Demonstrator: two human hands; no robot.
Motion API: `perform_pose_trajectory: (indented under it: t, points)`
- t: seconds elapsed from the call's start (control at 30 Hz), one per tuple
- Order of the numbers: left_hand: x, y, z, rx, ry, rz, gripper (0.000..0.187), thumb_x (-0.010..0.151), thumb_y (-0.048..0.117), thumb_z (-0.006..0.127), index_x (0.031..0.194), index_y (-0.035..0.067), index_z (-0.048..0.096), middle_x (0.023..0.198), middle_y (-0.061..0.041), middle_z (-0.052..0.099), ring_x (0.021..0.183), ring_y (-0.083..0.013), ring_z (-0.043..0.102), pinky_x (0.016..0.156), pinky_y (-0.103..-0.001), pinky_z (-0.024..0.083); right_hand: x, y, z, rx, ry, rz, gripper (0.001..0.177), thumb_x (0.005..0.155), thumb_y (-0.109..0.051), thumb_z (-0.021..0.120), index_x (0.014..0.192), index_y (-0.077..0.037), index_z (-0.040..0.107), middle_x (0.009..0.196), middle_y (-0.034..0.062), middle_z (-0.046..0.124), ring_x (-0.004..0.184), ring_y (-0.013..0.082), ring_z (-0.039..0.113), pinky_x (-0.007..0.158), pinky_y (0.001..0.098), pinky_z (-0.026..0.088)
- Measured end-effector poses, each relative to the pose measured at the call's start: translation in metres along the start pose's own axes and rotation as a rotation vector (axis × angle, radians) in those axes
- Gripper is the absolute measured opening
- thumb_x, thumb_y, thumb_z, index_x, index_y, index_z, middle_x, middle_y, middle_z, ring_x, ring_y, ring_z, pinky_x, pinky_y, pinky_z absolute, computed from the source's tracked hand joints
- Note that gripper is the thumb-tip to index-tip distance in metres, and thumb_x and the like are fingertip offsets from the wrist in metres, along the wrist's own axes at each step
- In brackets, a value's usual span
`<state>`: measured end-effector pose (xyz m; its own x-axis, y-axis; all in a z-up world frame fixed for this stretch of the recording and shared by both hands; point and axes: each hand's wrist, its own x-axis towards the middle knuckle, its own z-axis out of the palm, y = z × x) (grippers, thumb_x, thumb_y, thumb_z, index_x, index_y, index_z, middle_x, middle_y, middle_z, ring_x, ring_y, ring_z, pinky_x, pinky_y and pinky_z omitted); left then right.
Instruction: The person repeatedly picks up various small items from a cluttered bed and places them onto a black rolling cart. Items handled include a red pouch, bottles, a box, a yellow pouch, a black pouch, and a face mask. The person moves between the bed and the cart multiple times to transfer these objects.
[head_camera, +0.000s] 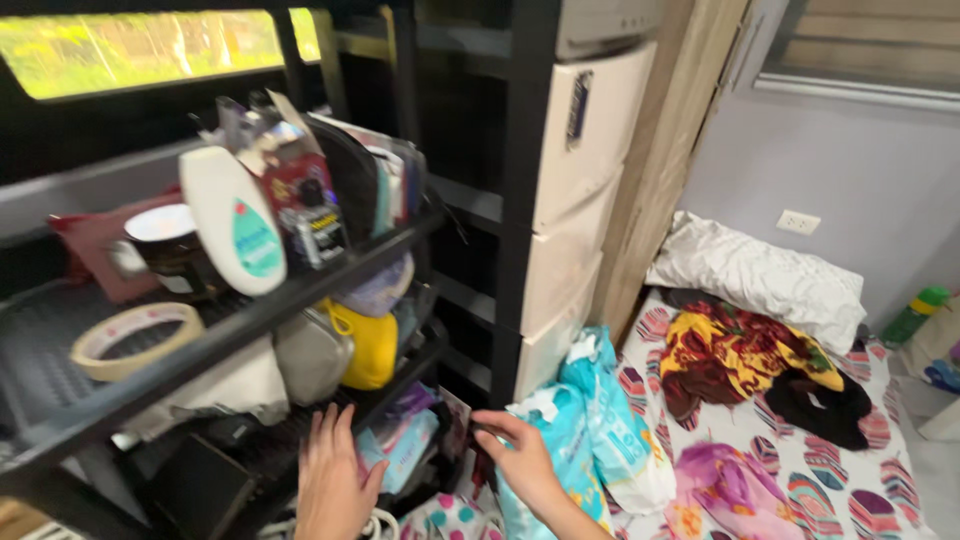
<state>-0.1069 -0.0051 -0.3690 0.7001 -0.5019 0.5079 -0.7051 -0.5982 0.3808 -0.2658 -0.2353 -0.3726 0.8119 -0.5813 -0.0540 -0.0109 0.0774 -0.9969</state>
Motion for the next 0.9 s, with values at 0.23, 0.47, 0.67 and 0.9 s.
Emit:
perform_pose_trajectory:
  t: [0.23, 0.47, 0.67, 0.9]
  points:
    - [0.012, -0.05, 0.03, 0.028, -0.36, -0.156, 0.126, 0.071, 0.065, 0.083, 0.159, 0.001, 0.018, 0.163, -0.022, 0.023, 0.153, -0.0355, 0.017, 0.122, -0.051, 0.017, 0.086, -0.088, 0.092, -0.047, -0.185, -0.557, 0.039, 0.092, -0.01, 0.072, 0.13, -0.002, 0.066, 0.123, 0.0076, 0.072, 0.114, 0.0141, 0.066, 0.098, 0.0279, 0.053]
    - [0.01, -0.045, 0.033, -0.049, -0.401, -0.22, 0.127, 0.071, 0.054, 0.085, 0.161, 0.002, 0.01, 0.162, -0.021, 0.021, 0.154, -0.0337, 0.016, 0.124, -0.051, 0.014, 0.177, -0.122, 0.142, -0.063, -0.038, -0.001, 0.054, 0.092, -0.02, 0.066, 0.145, -0.021, 0.056, 0.115, -0.0008, 0.066, 0.095, 0.0151, 0.065, 0.08, 0.0349, 0.056]
    - [0.006, -0.021, 0.012, 0.073, -0.435, -0.211, 0.13, 0.068, 0.041, 0.087, 0.16, 0.003, 0.005, 0.165, -0.017, 0.012, 0.155, -0.0292, 0.011, 0.125, -0.048, 0.01, 0.208, -0.084, 0.137, 0.403, -0.091, -0.077, 0.054, 0.097, -0.028, 0.055, 0.146, -0.005, 0.057, 0.103, 0.0085, 0.069, 0.084, 0.0163, 0.065, 0.075, 0.0294, 0.059]
    - [0.007, -0.006, -0.007, 0.15, -0.45, -0.193, 0.127, 0.069, 0.042, 0.086, 0.159, 0.002, 0.005, 0.165, -0.016, 0.01, 0.155, -0.0293, 0.009, 0.126, -0.048, 0.008, 0.144, -0.093, 0.126, 0.357, 0.213, -0.128, 0.03, 0.089, -0.011, 0.084, 0.104, 0.007, 0.064, 0.078, 0.0032, 0.066, 0.066, 0.0111, 0.06, 0.065, 0.027, 0.052]
